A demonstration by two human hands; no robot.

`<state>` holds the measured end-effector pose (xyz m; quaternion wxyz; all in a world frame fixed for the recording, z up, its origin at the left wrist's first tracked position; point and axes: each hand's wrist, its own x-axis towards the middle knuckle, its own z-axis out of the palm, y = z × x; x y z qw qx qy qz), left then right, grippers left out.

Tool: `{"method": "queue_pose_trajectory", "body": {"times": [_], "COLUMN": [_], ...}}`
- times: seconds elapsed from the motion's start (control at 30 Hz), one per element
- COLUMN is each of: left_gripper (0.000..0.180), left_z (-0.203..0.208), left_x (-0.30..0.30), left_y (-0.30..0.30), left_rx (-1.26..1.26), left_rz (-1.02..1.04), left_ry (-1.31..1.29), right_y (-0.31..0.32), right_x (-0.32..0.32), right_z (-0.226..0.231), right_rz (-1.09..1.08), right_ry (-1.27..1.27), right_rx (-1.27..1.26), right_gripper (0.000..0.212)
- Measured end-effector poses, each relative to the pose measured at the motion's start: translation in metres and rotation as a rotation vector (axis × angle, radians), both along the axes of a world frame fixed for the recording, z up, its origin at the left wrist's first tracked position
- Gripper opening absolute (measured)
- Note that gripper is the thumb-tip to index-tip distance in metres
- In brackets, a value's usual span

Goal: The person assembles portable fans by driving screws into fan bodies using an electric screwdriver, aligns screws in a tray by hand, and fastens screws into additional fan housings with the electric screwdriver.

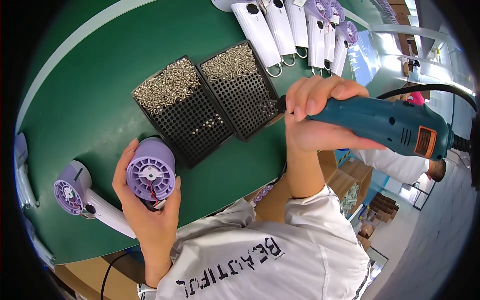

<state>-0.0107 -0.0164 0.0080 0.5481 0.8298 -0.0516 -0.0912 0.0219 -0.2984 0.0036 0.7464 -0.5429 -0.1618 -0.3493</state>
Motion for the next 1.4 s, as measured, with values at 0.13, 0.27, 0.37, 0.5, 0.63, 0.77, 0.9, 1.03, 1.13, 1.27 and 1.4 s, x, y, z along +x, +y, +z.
{"method": "queue_pose_trajectory", "body": {"times": [0.13,0.27,0.37,0.5,0.63,0.77,0.9,1.03,1.13,1.27,1.4], "left_gripper": [0.076,0.077,0.075,0.069,0.066,0.067,0.071,0.076,0.076,0.076,0.076], "left_z": [-0.001,0.004,0.011,0.011,0.01,0.007,0.004,0.002,0.002,0.002,0.0], "left_x": [0.001,0.005,0.007,0.013,0.014,0.014,0.013,0.013,0.014,0.013,0.014], "left_y": [-0.001,0.006,0.008,0.006,0.008,0.008,0.014,0.017,0.016,0.015,0.015], "left_rx": [-0.02,0.111,0.178,0.15,0.122,0.08,0.089,0.077,0.083,0.11,0.095], "left_rz": [0.0,-0.016,-0.016,-0.057,-0.024,-0.024,-0.053,-0.094,-0.104,-0.098,-0.097], "left_ry": [0.011,-0.042,-0.067,0.003,0.049,0.018,-0.007,-0.017,-0.007,-0.01,-0.02], "right_y": [0.012,0.02,0.035,0.072,0.112,0.123,0.124,0.123,0.123,0.124,0.127], "right_x": [0.002,-0.006,-0.013,-0.008,0.01,0.02,0.02,0.017,0.017,0.017,0.02], "right_z": [0.005,0.031,0.062,0.087,0.073,0.058,0.06,0.065,0.063,0.057,0.045], "right_rz": [-0.002,0.027,0.11,0.278,0.455,0.545,0.521,0.478,0.468,0.458,0.477], "right_ry": [-0.07,-0.094,-0.056,0.03,0.06,0.058,0.056,0.068,0.065,0.077,0.078], "right_rx": [0.047,0.03,0.024,0.035,0.029,-0.011,-0.05,-0.042,-0.051,-0.072,-0.09], "right_gripper": [0.103,0.1,0.092,0.075,0.067,0.07,0.071,0.074,0.077,0.079,0.082]}}
